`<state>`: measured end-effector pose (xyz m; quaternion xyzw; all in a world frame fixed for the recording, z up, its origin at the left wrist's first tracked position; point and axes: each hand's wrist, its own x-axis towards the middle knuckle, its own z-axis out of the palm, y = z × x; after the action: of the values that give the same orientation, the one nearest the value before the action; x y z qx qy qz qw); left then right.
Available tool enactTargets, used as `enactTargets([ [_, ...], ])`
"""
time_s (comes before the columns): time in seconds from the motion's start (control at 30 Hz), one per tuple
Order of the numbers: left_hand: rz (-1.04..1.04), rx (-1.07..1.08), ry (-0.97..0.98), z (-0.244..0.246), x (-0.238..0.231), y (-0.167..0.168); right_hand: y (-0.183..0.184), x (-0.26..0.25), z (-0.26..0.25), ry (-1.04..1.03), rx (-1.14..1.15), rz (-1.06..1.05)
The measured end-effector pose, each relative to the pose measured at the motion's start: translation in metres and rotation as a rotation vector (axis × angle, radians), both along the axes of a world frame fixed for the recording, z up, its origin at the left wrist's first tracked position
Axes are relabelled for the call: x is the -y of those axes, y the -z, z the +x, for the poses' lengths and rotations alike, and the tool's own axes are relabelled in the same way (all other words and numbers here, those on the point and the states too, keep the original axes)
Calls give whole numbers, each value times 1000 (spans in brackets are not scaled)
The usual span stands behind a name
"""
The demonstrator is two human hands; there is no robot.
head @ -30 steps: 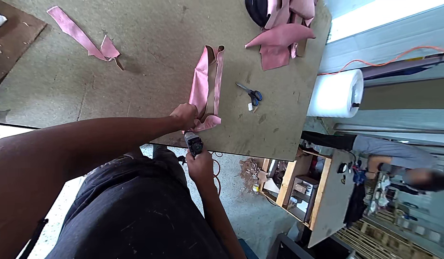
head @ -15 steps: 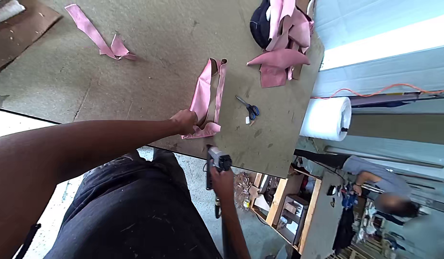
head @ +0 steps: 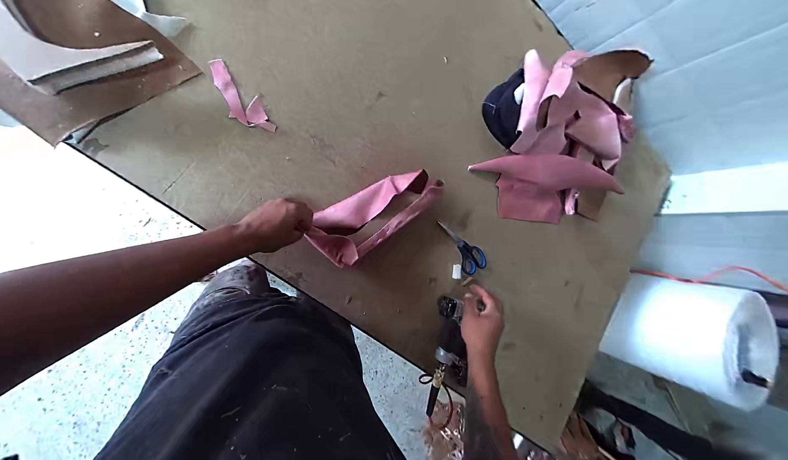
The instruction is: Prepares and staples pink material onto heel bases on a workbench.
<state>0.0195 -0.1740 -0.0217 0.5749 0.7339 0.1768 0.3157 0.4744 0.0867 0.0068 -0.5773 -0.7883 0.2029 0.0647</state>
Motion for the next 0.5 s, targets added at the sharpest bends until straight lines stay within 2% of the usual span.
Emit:
enactTargets([
  [0.1,115,-104,-143,5,17,-13,25,-76,-1,-137,37,4],
  [0.2,109,-130,-318,33,25,-37,44,-124,-6,-271,112,-17],
  [0.3,42,-31,-394,82,19,-43,37,-142,-12,-331,224,-34],
  [0.4,-21,30,-389,126,5,-38,34,-156,-15,-411,300,-62],
  [0.5,-73,50,-353,147,-10,-23,23,-162,-13,-416,365,-265],
])
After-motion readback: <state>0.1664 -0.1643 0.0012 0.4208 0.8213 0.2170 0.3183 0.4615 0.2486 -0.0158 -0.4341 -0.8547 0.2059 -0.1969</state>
